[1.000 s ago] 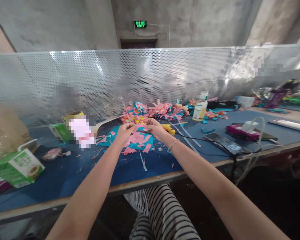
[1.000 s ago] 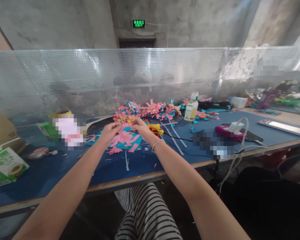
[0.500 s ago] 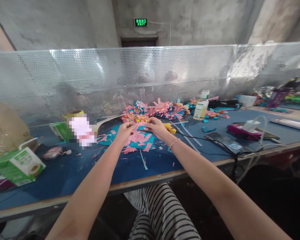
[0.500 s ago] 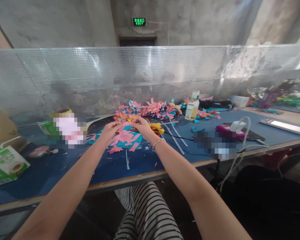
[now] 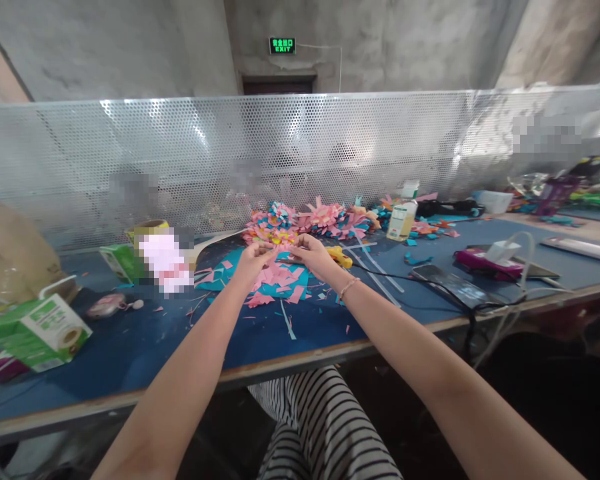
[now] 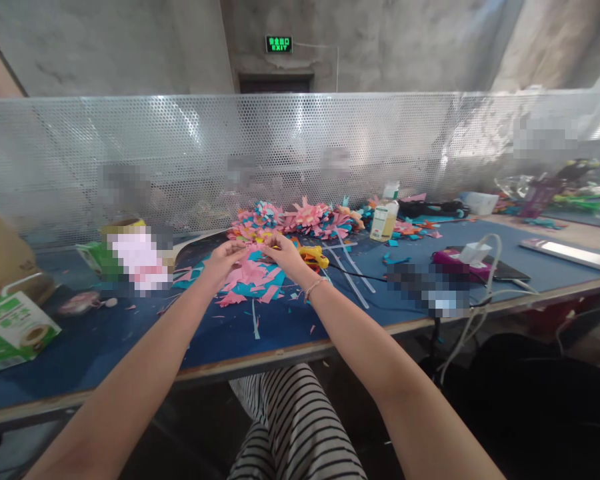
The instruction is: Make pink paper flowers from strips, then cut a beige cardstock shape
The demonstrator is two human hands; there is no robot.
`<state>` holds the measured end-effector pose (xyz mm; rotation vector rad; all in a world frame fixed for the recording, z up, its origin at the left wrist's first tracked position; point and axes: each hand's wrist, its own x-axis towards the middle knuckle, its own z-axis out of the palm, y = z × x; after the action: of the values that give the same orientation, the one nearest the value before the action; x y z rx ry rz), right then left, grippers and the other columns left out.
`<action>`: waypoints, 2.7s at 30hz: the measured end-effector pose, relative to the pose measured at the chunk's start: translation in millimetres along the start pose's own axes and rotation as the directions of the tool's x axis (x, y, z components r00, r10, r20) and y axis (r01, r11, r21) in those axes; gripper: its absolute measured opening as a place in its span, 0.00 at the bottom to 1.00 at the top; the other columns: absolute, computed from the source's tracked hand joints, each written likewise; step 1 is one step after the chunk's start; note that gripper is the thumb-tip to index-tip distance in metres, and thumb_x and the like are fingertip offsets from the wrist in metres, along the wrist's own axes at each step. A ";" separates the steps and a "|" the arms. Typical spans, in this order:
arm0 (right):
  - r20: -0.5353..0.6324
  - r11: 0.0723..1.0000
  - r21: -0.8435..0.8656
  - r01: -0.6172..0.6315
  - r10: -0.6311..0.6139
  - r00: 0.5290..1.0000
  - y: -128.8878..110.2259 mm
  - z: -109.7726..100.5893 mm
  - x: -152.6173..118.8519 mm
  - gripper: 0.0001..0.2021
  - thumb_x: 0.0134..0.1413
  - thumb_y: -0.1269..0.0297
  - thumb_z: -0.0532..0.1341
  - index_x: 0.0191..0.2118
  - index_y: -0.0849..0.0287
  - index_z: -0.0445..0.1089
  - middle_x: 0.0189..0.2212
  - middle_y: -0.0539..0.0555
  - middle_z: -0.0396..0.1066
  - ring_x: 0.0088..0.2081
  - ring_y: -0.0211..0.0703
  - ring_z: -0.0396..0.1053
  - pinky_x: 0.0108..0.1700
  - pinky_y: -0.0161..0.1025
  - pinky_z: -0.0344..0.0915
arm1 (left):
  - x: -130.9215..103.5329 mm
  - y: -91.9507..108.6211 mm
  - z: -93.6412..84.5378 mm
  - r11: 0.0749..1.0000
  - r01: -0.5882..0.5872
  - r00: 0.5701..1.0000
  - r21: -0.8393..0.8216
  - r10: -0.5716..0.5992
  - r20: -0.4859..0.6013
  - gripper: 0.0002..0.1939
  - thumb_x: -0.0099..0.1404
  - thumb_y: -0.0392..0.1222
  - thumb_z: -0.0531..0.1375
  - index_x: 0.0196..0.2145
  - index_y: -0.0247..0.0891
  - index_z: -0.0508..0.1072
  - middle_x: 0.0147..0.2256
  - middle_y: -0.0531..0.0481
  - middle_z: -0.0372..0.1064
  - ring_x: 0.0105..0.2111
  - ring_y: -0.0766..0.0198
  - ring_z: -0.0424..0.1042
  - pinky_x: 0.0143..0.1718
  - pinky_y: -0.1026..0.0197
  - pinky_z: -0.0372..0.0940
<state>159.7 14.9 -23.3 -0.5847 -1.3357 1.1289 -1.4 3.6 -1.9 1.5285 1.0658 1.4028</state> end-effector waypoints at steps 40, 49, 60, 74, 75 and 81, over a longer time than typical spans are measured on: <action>0.051 0.949 -0.284 0.140 -0.131 0.990 -1.5 3.9 -4.3 0.12 0.43 0.59 0.60 0.26 0.57 0.56 0.21 0.44 0.58 0.23 0.33 0.61 0.29 0.36 0.63 | 1.0 -5.2 -0.6 0.981 -0.165 0.983 0.100 0.156 0.097 0.14 0.47 0.50 0.64 0.26 0.35 0.72 0.25 0.51 0.69 0.26 0.67 0.65 0.31 0.62 0.60; 0.020 0.939 -0.313 0.141 -0.142 0.990 0.1 4.4 -3.3 0.11 0.41 0.60 0.60 0.25 0.56 0.56 0.19 0.44 0.57 0.22 0.33 0.59 0.27 0.35 0.59 | 0.8 -5.8 1.9 0.982 -0.179 0.980 0.064 0.171 0.103 0.14 0.46 0.48 0.65 0.27 0.35 0.73 0.28 0.49 0.72 0.29 0.64 0.69 0.34 0.60 0.63; 0.002 0.937 -0.329 0.120 -0.127 0.992 -2.3 6.0 -4.9 0.10 0.40 0.61 0.60 0.25 0.56 0.56 0.19 0.44 0.57 0.22 0.33 0.57 0.26 0.34 0.57 | -5.6 0.5 7.5 0.986 -0.159 0.981 0.048 0.152 0.116 0.14 0.45 0.48 0.65 0.26 0.36 0.71 0.26 0.50 0.70 0.28 0.65 0.68 0.34 0.60 0.63; 0.020 0.940 -0.311 0.140 -0.141 0.990 2.2 3.0 -3.1 0.11 0.42 0.59 0.60 0.24 0.56 0.56 0.19 0.45 0.58 0.22 0.34 0.59 0.27 0.36 0.59 | -4.9 -0.9 6.8 0.986 -0.155 0.982 0.055 0.148 0.114 0.11 0.47 0.45 0.64 0.26 0.36 0.71 0.26 0.50 0.70 0.27 0.66 0.67 0.32 0.61 0.62; 0.018 0.938 -0.315 0.143 -0.144 0.989 2.5 2.8 -2.8 0.11 0.42 0.59 0.61 0.24 0.56 0.56 0.19 0.45 0.58 0.22 0.34 0.59 0.27 0.36 0.59 | -5.3 -0.3 6.9 0.987 -0.152 0.982 0.054 0.145 0.117 0.11 0.47 0.45 0.64 0.26 0.36 0.71 0.26 0.50 0.69 0.27 0.66 0.66 0.31 0.62 0.62; 0.009 0.942 -0.307 0.134 -0.138 0.990 1.5 2.4 -2.5 0.12 0.41 0.58 0.61 0.25 0.57 0.57 0.18 0.44 0.59 0.22 0.33 0.60 0.26 0.35 0.59 | -8.2 4.6 7.4 0.980 -0.187 0.976 0.062 0.178 0.129 0.10 0.47 0.45 0.64 0.25 0.36 0.71 0.25 0.51 0.68 0.26 0.67 0.66 0.31 0.62 0.61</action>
<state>157.4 12.6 -25.2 -0.7118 -1.5302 0.8084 6.0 -5.7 -0.9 1.7806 0.9303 1.3846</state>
